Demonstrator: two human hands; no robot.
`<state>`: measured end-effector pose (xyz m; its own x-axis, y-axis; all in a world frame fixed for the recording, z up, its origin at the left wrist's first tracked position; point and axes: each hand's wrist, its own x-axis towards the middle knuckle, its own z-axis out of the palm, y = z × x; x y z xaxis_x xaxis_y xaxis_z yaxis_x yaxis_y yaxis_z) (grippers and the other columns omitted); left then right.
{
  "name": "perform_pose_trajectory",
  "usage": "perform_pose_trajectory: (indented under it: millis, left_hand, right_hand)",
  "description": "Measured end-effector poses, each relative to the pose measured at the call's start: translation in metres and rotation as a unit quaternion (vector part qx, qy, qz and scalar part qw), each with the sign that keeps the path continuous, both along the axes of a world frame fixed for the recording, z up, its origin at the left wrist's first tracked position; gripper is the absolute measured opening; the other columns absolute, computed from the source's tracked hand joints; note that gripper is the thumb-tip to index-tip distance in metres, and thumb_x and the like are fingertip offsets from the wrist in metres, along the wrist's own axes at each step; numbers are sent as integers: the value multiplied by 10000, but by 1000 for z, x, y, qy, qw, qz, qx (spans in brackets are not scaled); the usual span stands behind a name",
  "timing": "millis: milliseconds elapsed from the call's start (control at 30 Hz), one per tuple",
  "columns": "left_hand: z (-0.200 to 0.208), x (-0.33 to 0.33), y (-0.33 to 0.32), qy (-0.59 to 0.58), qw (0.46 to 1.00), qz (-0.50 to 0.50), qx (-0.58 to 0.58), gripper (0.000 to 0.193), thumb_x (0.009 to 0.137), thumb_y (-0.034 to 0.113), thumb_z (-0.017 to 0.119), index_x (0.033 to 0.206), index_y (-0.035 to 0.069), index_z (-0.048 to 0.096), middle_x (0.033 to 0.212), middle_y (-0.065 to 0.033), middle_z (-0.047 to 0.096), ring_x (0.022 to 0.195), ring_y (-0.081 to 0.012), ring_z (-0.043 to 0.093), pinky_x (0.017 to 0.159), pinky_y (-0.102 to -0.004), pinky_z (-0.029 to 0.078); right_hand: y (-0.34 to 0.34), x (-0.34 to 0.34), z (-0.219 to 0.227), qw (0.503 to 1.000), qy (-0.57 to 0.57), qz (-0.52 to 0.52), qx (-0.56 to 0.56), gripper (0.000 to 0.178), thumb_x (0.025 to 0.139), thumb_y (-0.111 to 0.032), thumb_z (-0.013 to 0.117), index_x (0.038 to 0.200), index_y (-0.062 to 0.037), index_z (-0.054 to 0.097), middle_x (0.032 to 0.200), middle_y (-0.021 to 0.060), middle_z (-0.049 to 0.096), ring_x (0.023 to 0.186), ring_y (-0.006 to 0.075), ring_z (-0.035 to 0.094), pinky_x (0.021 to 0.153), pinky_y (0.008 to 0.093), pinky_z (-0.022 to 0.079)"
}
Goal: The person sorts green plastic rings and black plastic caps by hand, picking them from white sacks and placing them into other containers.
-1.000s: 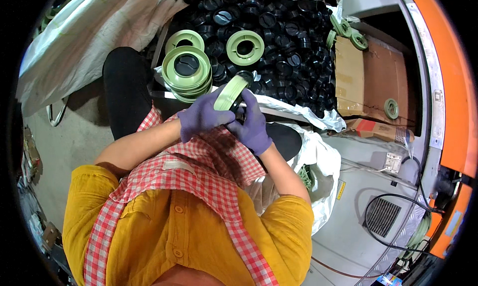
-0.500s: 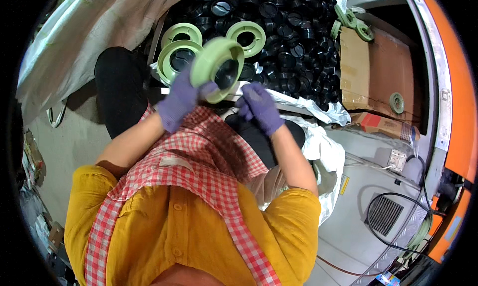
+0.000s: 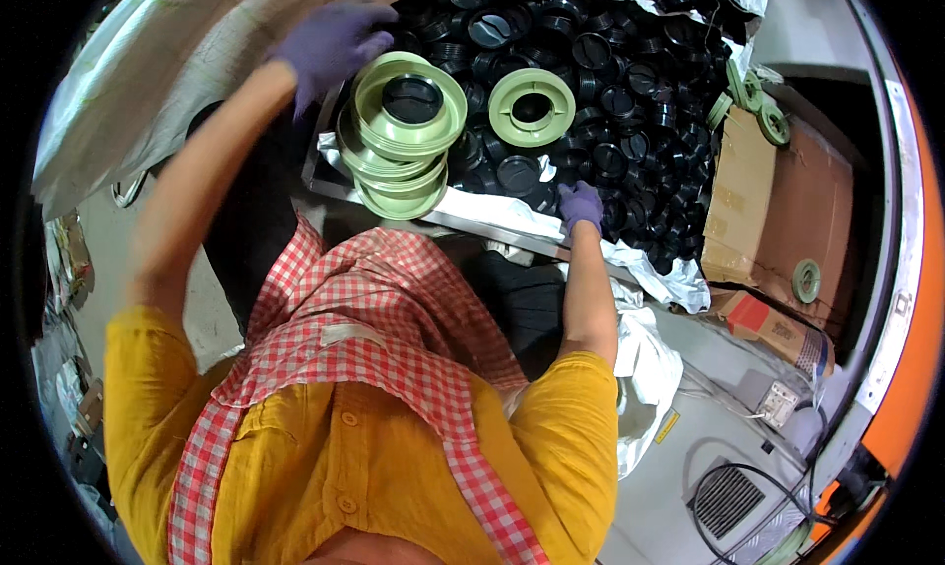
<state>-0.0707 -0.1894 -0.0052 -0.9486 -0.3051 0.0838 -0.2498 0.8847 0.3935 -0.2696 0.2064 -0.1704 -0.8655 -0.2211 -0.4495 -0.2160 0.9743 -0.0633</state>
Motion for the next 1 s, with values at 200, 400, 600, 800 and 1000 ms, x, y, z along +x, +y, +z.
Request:
perform_pose_trajectory:
  millis: [200, 400, 600, 800, 1000]
  left_hand:
    - [-28, -78, 34, 28, 982, -173, -72, 215, 791, 206, 559, 951, 104, 660, 919, -130, 651, 864, -325, 625, 745, -402, 503]
    - [-57, -139, 152, -269, 902, -332, -60, 200, 658, 191, 702, 804, 55, 717, 851, -126, 686, 851, -266, 667, 717, -383, 527]
    - [-138, -149, 164, -141, 973, -16, 180, 581, 785, 380, 618, 1195, 6, 445, 1064, -229, 597, 1015, -355, 584, 896, -430, 439]
    - [-9, -81, 145, -19, 947, -85, 311, 739, 688, 194, 668, 1327, 29, 335, 994, -219, 624, 894, -326, 628, 778, -395, 492]
    - [-10, 16, 153, -128, 676, -125, 714, 493, 756, 184, 672, 1196, 26, 516, 910, -40, 615, 809, -126, 574, 748, -282, 476]
  right_hand:
    - [1, -3, -5, 998, -5, -27, -54, 395, 681, -385, 622, 815, -14, 643, 994, 235, 601, 962, 382, 565, 829, 425, 452]
    - [-3, 6, 20, 987, 154, -17, -40, 361, 661, -360, 712, 781, -28, 638, 1024, 192, 598, 951, 341, 567, 825, 377, 450]
    - [-5, 7, 51, 888, 214, -187, -362, 578, 688, -304, 784, 1085, -1, 492, 925, 85, 556, 822, 196, 530, 756, 306, 450]
    - [-54, 73, 124, 742, -32, -188, -642, 521, 846, -128, 585, 1319, -42, 383, 1081, 77, 507, 952, 156, 501, 853, 284, 431]
    - [-61, 167, 134, 814, -26, 79, -575, 593, 706, -153, 707, 1218, -13, 444, 1135, 140, 490, 1049, 256, 500, 903, 344, 412]
